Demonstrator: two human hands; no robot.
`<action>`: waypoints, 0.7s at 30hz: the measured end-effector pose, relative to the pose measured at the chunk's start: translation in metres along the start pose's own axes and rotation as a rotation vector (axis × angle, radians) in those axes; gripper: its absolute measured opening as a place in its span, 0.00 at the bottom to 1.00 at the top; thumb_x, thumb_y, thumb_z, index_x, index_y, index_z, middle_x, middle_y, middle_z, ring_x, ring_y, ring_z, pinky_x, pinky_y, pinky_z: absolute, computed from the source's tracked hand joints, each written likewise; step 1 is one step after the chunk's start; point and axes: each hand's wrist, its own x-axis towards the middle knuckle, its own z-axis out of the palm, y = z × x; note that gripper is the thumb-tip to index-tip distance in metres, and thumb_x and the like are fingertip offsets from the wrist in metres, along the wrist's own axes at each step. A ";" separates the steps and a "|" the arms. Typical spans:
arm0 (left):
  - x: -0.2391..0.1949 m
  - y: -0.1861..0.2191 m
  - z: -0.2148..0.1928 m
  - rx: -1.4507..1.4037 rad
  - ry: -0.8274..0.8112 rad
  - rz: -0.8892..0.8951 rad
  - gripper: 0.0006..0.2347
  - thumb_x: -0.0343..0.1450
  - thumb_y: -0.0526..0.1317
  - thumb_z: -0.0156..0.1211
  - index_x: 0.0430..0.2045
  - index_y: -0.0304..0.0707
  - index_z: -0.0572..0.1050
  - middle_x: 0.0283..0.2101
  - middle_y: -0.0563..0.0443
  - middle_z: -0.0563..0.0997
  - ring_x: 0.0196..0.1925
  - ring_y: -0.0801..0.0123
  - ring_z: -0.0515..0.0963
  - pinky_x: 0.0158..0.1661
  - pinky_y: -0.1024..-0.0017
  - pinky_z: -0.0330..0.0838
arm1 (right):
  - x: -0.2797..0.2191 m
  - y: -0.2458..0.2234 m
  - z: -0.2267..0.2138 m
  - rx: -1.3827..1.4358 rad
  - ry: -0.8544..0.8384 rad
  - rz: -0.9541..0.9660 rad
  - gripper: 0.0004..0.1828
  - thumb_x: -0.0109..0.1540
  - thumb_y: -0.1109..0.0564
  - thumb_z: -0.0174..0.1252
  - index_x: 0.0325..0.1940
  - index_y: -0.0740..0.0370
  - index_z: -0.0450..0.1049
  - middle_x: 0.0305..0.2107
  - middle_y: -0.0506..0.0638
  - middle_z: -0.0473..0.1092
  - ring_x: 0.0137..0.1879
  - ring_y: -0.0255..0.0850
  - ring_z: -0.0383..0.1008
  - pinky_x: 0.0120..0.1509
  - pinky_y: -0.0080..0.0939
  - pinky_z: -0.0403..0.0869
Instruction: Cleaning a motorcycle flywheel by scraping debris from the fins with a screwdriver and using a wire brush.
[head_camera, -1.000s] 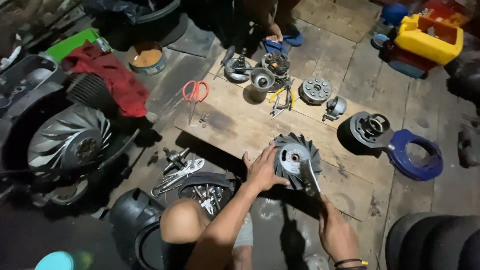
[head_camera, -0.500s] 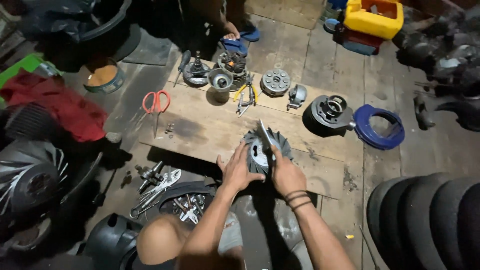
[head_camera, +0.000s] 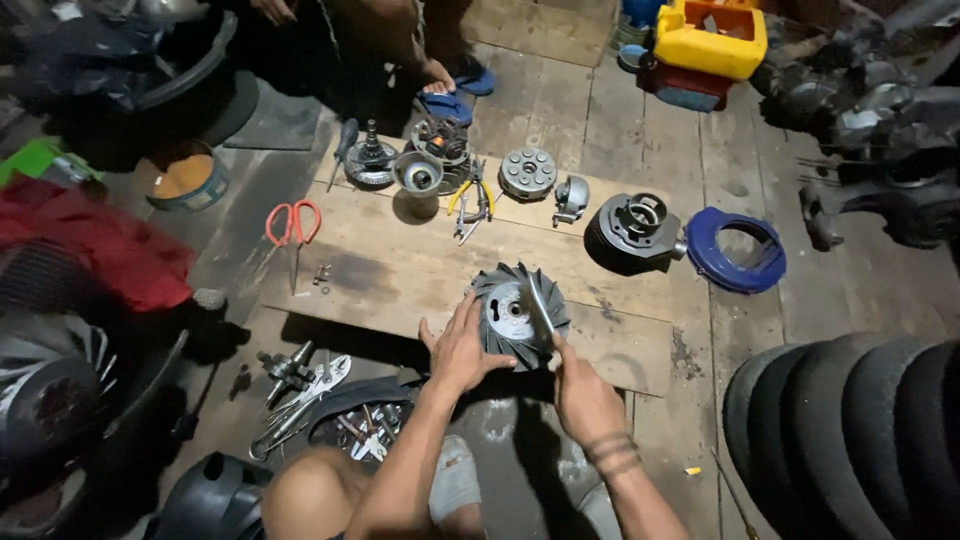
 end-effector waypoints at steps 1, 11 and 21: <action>-0.001 -0.001 -0.002 -0.007 0.006 0.005 0.50 0.58 0.69 0.68 0.70 0.38 0.54 0.79 0.59 0.43 0.69 0.60 0.67 0.64 0.28 0.29 | 0.013 -0.006 0.001 0.039 0.031 0.004 0.29 0.70 0.53 0.32 0.77 0.41 0.51 0.37 0.60 0.74 0.27 0.52 0.74 0.25 0.52 0.72; -0.004 -0.001 -0.003 0.015 -0.024 -0.005 0.51 0.58 0.71 0.65 0.71 0.39 0.53 0.79 0.59 0.42 0.74 0.65 0.61 0.66 0.31 0.26 | -0.003 0.003 0.002 0.027 0.094 -0.057 0.32 0.69 0.51 0.40 0.78 0.43 0.49 0.47 0.59 0.74 0.25 0.50 0.73 0.22 0.49 0.71; 0.001 0.005 -0.011 -0.016 -0.097 -0.021 0.51 0.59 0.67 0.69 0.72 0.42 0.49 0.80 0.59 0.39 0.75 0.61 0.57 0.66 0.30 0.27 | -0.008 -0.009 -0.015 -0.006 -0.006 0.038 0.30 0.69 0.52 0.35 0.77 0.36 0.50 0.37 0.53 0.73 0.26 0.48 0.70 0.25 0.50 0.70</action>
